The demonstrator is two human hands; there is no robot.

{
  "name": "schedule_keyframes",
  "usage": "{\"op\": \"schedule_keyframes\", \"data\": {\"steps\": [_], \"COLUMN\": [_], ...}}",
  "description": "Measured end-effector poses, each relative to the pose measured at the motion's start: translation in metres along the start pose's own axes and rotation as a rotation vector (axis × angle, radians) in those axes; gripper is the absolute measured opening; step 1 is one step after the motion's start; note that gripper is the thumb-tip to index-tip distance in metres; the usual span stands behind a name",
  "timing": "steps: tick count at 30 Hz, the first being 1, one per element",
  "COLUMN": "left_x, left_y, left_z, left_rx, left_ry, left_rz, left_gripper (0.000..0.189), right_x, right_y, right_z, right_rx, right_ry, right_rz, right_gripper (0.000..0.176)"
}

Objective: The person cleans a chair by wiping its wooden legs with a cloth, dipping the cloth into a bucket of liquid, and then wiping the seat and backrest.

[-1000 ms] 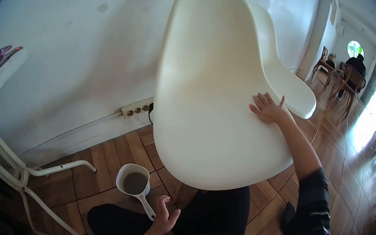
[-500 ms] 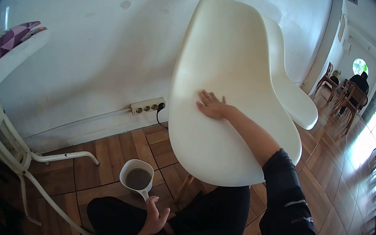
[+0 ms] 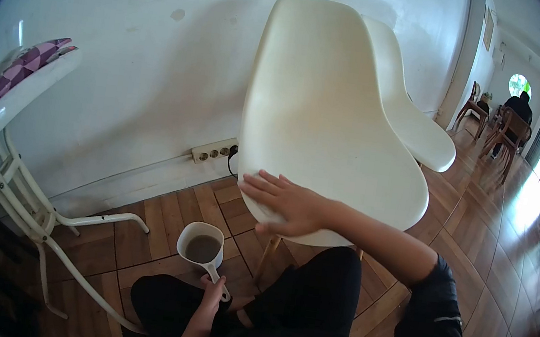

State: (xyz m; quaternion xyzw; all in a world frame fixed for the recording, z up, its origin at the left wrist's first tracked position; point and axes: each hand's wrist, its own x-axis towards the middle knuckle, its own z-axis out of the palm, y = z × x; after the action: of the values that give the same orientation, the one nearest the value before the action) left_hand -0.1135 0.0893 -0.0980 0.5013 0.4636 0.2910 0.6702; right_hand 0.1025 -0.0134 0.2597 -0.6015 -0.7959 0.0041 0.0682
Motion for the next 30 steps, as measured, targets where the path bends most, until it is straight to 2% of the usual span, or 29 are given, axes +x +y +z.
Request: {"op": "schedule_keyframes", "data": {"steps": [2, 4, 5, 7, 8, 11, 13, 14, 16, 17, 19, 20, 22, 23, 25, 30], "left_x": [0.007, 0.007, 0.007, 0.008, 0.008, 0.013, 0.011, 0.01, 0.006, 0.003, -0.009, -0.016, -0.028, -0.034, -0.047, -0.086], "left_y": [-0.001, 0.009, 0.014, 0.018, 0.018, 0.011, 0.012, 0.012, 0.011, 0.01, 0.01, 0.01, 0.017, 0.02, 0.026, 0.044], "left_z": [-0.002, -0.003, -0.005, -0.009, -0.01, -0.011, -0.008, -0.008, -0.006, -0.006, -0.004, -0.004, 0.0, -0.001, -0.003, -0.021], "left_rx": [-0.013, -0.121, -0.118, -0.412, -0.414, -0.426, -0.287, -0.293, -0.261, -0.275, -0.296, -0.315, -0.275, -0.29, -0.287, -0.208], "left_ry": [0.001, -0.16, -0.154, -0.222, -0.213, -0.215, -0.099, -0.08, -0.004, 0.031, 0.009, 0.06, 0.059, 0.089, 0.019, -0.005], "left_rz": [-0.034, -0.143, -0.141, -0.325, -0.32, -0.277, -0.187, -0.189, -0.12, -0.126, -0.054, -0.063, -0.051, -0.054, -0.05, -0.021], "left_gripper": [0.05, 0.039, 0.039, 0.026, 0.026, 0.024, 0.026, 0.026, 0.027, 0.027, 0.029, 0.029, 0.03, 0.03, 0.03, 0.029], "right_x": [-0.02, -0.04, -0.049, -0.066, -0.076, -0.103, -0.118, -0.125, -0.139, -0.143, -0.148, -0.148, -0.147, -0.146, -0.142, -0.124], "right_y": [-0.019, -0.039, -0.047, -0.067, -0.08, -0.11, -0.115, -0.116, -0.112, -0.113, -0.114, -0.114, -0.113, -0.111, -0.108, -0.104], "right_z": [0.0, 0.005, 0.015, 0.037, 0.043, 0.064, 0.094, 0.113, 0.144, 0.151, 0.159, 0.158, 0.154, 0.154, 0.153, 0.147], "right_rx": [-0.041, -0.131, -0.127, -0.436, -0.433, -0.252, 0.156, 0.165, 0.43, 0.443, 0.657, 0.676, 0.614, 0.621, 0.589, 0.601], "right_ry": [0.052, 0.155, 0.159, 0.363, 0.367, 0.339, 0.334, 0.326, 0.311, 0.288, 0.361, 0.321, 0.401, 0.378, 0.419, 0.425], "right_rz": [-0.036, -0.01, -0.015, 0.117, 0.108, 0.169, 0.371, 0.355, 0.518, 0.49, 0.515, 0.479, 0.502, 0.477, 0.473, 0.381], "right_gripper": [0.076, 0.069, 0.069, 0.063, 0.063, 0.053, 0.053, 0.053, 0.05, 0.05, 0.042, 0.042, 0.036, 0.036, 0.035, 0.037]}}
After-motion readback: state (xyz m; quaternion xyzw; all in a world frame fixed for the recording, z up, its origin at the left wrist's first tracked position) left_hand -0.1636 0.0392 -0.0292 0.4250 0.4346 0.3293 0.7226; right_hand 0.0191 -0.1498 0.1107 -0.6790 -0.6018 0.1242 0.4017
